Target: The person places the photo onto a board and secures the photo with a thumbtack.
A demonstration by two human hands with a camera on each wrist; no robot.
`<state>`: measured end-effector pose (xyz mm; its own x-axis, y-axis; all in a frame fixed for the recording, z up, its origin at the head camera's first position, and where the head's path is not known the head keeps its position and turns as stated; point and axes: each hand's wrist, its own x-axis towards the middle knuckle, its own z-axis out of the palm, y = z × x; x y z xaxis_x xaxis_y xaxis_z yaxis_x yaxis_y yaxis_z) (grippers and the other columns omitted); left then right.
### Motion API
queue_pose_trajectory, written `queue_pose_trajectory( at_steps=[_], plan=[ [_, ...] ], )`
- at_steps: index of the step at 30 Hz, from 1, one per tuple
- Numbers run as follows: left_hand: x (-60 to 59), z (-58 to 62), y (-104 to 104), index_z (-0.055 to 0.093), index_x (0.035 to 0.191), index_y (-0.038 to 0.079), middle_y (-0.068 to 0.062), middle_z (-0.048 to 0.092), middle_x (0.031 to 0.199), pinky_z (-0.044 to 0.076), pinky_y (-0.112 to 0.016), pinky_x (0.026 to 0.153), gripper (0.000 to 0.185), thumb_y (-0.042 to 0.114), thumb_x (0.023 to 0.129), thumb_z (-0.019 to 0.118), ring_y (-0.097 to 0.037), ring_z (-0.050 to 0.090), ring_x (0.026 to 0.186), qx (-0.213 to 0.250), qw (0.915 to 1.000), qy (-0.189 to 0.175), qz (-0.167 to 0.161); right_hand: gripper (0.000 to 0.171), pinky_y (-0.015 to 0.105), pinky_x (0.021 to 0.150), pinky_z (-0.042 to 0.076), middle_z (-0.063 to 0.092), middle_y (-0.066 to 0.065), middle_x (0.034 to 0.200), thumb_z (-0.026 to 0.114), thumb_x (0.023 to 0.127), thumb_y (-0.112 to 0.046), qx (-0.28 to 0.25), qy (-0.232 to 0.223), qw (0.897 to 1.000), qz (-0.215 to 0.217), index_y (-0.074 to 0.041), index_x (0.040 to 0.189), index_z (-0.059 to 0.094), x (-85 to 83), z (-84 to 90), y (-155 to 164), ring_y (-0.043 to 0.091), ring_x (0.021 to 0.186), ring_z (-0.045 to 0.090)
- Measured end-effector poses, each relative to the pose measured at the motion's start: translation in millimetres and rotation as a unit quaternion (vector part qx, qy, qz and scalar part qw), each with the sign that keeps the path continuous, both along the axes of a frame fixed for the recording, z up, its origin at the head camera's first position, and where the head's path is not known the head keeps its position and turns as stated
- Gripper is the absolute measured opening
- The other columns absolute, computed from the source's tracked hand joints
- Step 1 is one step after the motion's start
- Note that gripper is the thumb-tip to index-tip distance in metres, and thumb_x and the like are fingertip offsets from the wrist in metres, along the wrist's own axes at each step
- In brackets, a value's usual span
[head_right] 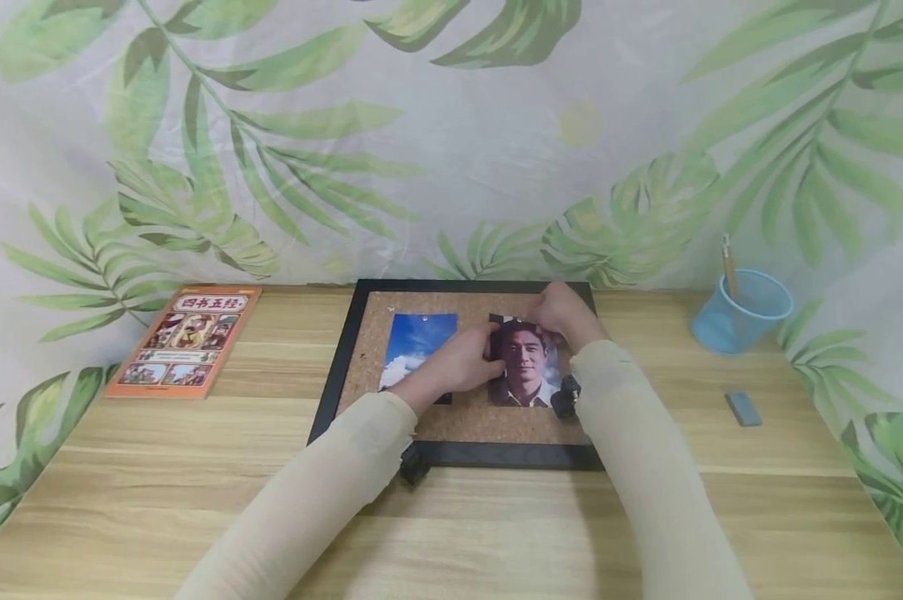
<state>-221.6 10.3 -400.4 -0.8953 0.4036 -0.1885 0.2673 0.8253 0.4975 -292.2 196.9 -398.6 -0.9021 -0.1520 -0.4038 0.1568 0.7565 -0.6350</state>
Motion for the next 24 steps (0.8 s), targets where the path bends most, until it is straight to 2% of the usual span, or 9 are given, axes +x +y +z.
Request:
queue_pose_trajectory(
  at_steps=[3,7,9,11,14,16,19,22,24],
  plan=[
    [1.0,0.2,0.9,0.033,0.147,0.004,-0.013,0.044,0.145,0.038,-0.039,0.105,0.069,0.033,0.092,0.061,-0.026,0.044,0.132,-0.010,0.9999,0.013,-0.001,0.024,0.030,0.044,0.042,0.051,0.000,0.051,0.057,0.095,-0.024,0.004,-0.002,1.000,-0.004,-0.002,0.086,0.065,1.0,-0.8,1.3,0.015,0.042,0.049],
    [0.5,0.2,-2.1,0.036,0.145,0.004,-0.012,0.049,0.140,0.043,-0.038,0.100,0.066,0.034,0.091,0.061,-0.025,0.051,0.125,-0.026,0.9992,0.030,-0.008,0.024,0.030,0.043,0.042,0.053,0.001,0.052,0.058,0.095,-0.025,0.001,0.012,1.000,0.002,-0.003,0.089,0.063,3.2,-2.9,1.0,0.015,0.042,0.051],
    [-0.7,1.0,-7.0,0.042,0.141,0.004,-0.009,0.060,0.124,0.047,-0.036,0.092,0.061,0.034,0.091,0.060,-0.022,0.058,0.111,-0.028,0.9988,0.039,-0.014,0.023,0.029,0.042,0.042,0.055,0.002,0.054,0.058,0.095,-0.025,0.005,0.031,0.999,0.013,-0.003,0.092,0.063,4.8,-3.2,0.3,0.015,0.043,0.052],
    [-1.5,2.9,-15.0,0.043,0.140,0.005,-0.005,0.066,0.099,0.050,-0.034,0.078,0.058,0.033,0.092,0.059,-0.018,0.063,0.088,-0.018,0.9989,0.038,-0.017,0.022,0.029,0.042,0.042,0.058,0.004,0.057,0.059,0.095,-0.025,0.011,0.053,0.998,0.025,-0.003,0.095,0.063,6.8,-2.9,-0.2,0.014,0.044,0.053],
    [-1.4,7.9,-31.7,0.042,0.142,0.007,0.001,0.060,0.069,0.047,-0.032,0.058,0.055,0.030,0.094,0.055,-0.014,0.056,0.057,0.011,0.9992,0.034,-0.021,0.022,0.030,0.044,0.043,0.061,0.007,0.063,0.058,0.094,-0.024,0.018,0.091,0.995,0.040,-0.002,0.097,0.064,12.8,-0.1,-0.1,0.015,0.046,0.054],
    [-0.2,13.2,-44.3,0.038,0.146,0.008,0.003,0.059,0.066,0.044,-0.030,0.052,0.056,0.028,0.095,0.053,-0.013,0.052,0.049,0.035,0.9985,0.036,-0.019,0.023,0.030,0.048,0.044,0.063,0.008,0.067,0.058,0.095,-0.025,0.025,0.122,0.991,0.046,-0.003,0.097,0.065,17.8,2.7,1.5,0.016,0.050,0.055],
    [2.4,21.6,-63.4,0.040,0.144,0.011,0.006,0.058,0.074,0.043,-0.028,0.051,0.053,0.027,0.095,0.053,-0.011,0.052,0.052,0.063,0.9962,0.057,-0.016,0.024,0.032,0.056,0.044,0.063,0.008,0.076,0.056,0.096,-0.027,0.039,0.181,0.981,0.055,-0.005,0.096,0.066,26.6,8.0,5.8,0.018,0.060,0.055],
    [5.4,29.1,-80.9,0.046,0.140,0.012,0.004,0.058,0.075,0.042,-0.028,0.050,0.047,0.024,0.096,0.052,-0.012,0.051,0.054,0.079,0.9926,0.092,-0.014,0.028,0.036,0.064,0.044,0.064,0.008,0.084,0.053,0.097,-0.032,0.052,0.235,0.969,0.057,-0.007,0.099,0.065,38.0,15.2,9.6,0.021,0.072,0.056],
    [8.0,33.5,-91.6,0.048,0.138,0.012,0.005,0.056,0.074,0.042,-0.027,0.050,0.043,0.024,0.097,0.050,-0.011,0.050,0.055,0.076,0.9898,0.120,-0.011,0.032,0.038,0.068,0.045,0.064,0.008,0.090,0.050,0.098,-0.036,0.059,0.255,0.963,0.057,-0.007,0.104,0.064,47.2,20.7,11.2,0.022,0.078,0.057]
  ],
)
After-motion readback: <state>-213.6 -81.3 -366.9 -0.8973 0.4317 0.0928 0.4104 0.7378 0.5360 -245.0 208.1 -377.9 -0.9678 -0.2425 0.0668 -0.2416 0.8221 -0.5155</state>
